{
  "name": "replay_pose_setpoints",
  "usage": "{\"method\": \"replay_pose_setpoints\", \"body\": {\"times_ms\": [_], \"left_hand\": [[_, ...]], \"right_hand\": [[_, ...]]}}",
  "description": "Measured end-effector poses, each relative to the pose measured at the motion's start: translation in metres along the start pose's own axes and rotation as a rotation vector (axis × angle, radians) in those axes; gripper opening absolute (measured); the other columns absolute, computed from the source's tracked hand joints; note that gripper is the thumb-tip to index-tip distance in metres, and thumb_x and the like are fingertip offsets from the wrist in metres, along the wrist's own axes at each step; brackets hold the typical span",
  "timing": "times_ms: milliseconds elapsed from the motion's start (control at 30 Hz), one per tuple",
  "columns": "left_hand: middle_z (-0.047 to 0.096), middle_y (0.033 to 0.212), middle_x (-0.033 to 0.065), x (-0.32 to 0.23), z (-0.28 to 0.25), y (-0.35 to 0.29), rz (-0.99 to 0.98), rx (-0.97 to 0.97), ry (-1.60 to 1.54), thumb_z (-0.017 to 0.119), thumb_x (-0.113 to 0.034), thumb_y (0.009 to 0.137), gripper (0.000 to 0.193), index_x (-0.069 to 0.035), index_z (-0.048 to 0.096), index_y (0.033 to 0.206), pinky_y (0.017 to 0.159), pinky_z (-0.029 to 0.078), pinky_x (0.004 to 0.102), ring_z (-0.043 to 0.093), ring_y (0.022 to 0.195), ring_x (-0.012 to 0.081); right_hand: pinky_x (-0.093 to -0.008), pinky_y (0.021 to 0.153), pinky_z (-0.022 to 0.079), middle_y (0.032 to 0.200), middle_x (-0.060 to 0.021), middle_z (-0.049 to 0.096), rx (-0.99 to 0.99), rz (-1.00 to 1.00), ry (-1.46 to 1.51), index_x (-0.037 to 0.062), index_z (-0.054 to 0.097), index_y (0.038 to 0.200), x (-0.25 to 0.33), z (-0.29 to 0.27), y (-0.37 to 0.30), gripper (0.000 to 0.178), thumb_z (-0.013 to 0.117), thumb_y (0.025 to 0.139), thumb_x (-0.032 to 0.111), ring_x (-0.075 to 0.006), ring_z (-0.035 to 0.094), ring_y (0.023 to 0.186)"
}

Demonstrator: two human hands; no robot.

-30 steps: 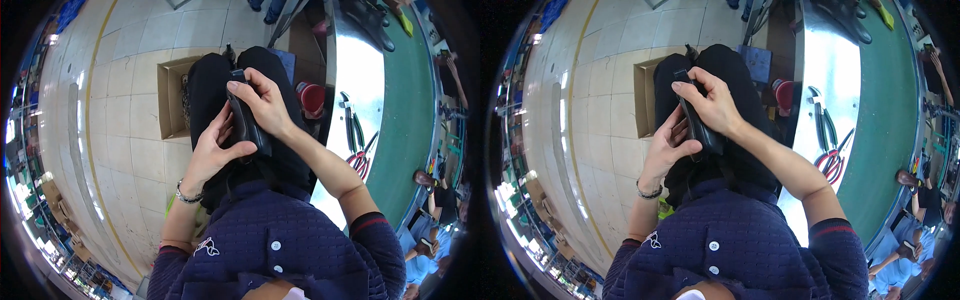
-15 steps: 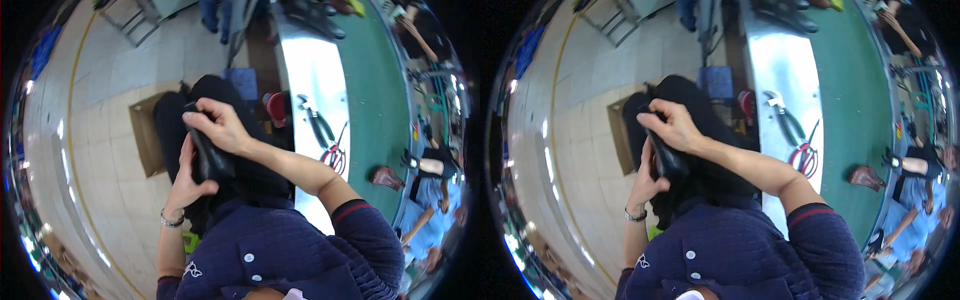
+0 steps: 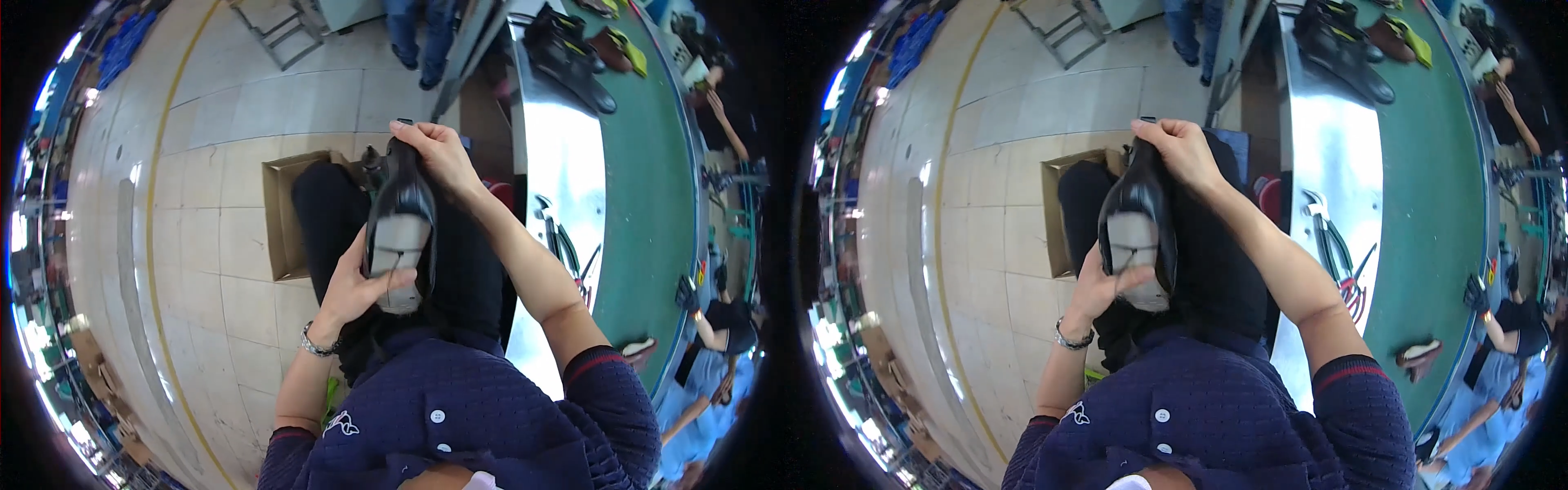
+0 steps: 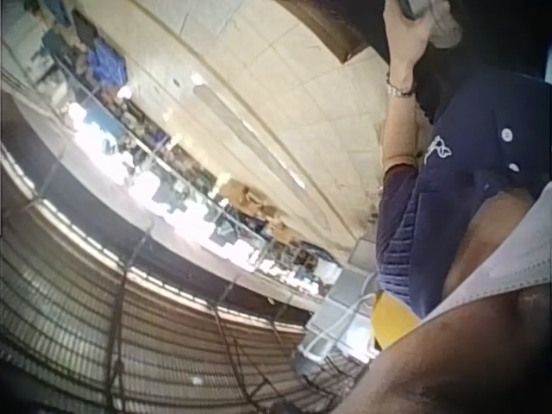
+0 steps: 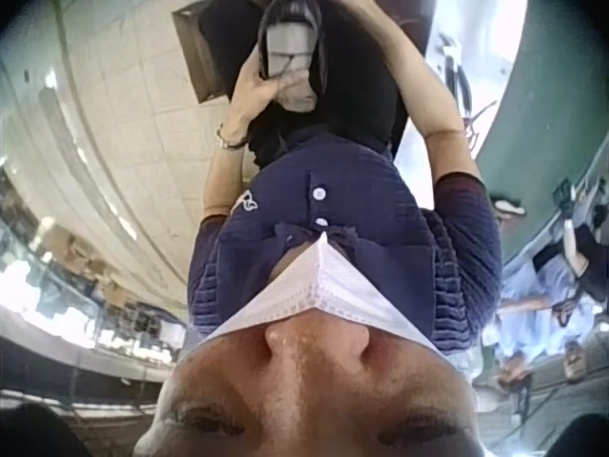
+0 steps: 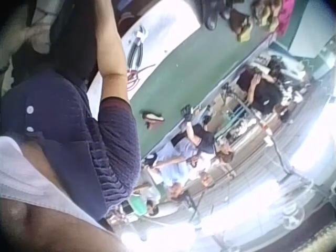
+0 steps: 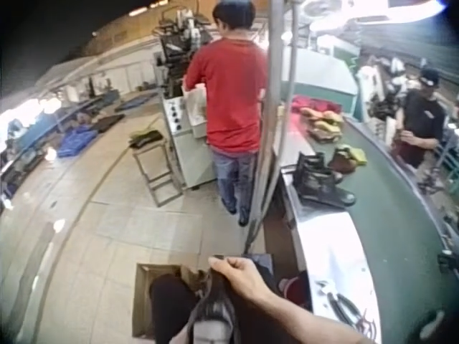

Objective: The recorder is lasting a black leather boot, using pliers and scissors to pull, trim, and secure the upper to the last and insole.

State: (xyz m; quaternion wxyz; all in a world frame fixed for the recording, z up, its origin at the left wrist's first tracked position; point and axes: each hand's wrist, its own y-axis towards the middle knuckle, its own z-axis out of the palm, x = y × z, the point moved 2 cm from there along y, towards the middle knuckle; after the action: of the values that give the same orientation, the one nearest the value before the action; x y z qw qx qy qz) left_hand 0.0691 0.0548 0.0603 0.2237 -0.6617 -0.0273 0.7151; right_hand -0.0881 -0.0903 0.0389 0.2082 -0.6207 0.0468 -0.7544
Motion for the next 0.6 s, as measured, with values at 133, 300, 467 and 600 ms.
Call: {"method": "replay_pose_setpoints", "body": {"times_ms": [133, 300, 467, 600], "left_hand": [[0.059, 0.121, 0.0108, -0.013, -0.023, 0.020, -0.059, -0.105, -0.069, 0.079, -0.026, 0.079, 0.073, 0.000, 0.043, 0.136, 0.095, 0.045, 0.0323, 0.057, 0.109, 0.0175], [0.057, 0.124, 0.0140, -0.022, -0.037, 0.047, -0.161, -0.110, -0.150, 0.076, -0.029, 0.082, 0.073, 0.000, 0.040, 0.138, 0.095, 0.046, 0.0337, 0.057, 0.112, 0.0205], [0.056, 0.126, 0.0136, -0.016, -0.045, 0.064, -0.237, -0.109, -0.202, 0.072, -0.034, 0.085, 0.071, 0.000, 0.039, 0.138, 0.098, 0.044, 0.0348, 0.055, 0.114, 0.0211], [0.054, 0.129, 0.0145, -0.007, -0.048, 0.075, -0.291, -0.103, -0.279, 0.069, -0.036, 0.088, 0.070, 0.001, 0.039, 0.138, 0.100, 0.042, 0.0335, 0.052, 0.118, 0.0206]], "right_hand": [[-0.0221, 0.062, 0.042, 0.073, 0.0041, 0.057, -0.013, -0.009, -0.250, 0.0044, 0.063, 0.081, -0.031, 0.015, 0.054, 0.048, 0.054, 0.095, 0.050, -0.0053, 0.049, 0.066], [-0.0276, 0.073, 0.047, 0.083, -0.0039, 0.064, 0.003, 0.008, -0.431, -0.0021, 0.067, 0.089, -0.063, 0.007, 0.096, 0.060, 0.048, 0.096, 0.055, -0.0123, 0.058, 0.075], [-0.0436, 0.093, 0.045, 0.107, -0.0254, 0.065, 0.020, 0.075, -0.810, 0.0053, 0.065, 0.117, -0.049, 0.006, 0.082, 0.062, 0.038, 0.095, 0.057, -0.0403, 0.060, 0.108], [-0.0395, 0.085, 0.049, 0.102, -0.0215, 0.068, -0.015, -0.193, -0.809, 0.0057, 0.067, 0.113, -0.027, -0.014, 0.044, 0.038, 0.052, 0.095, 0.037, -0.0352, 0.065, 0.100]]}}
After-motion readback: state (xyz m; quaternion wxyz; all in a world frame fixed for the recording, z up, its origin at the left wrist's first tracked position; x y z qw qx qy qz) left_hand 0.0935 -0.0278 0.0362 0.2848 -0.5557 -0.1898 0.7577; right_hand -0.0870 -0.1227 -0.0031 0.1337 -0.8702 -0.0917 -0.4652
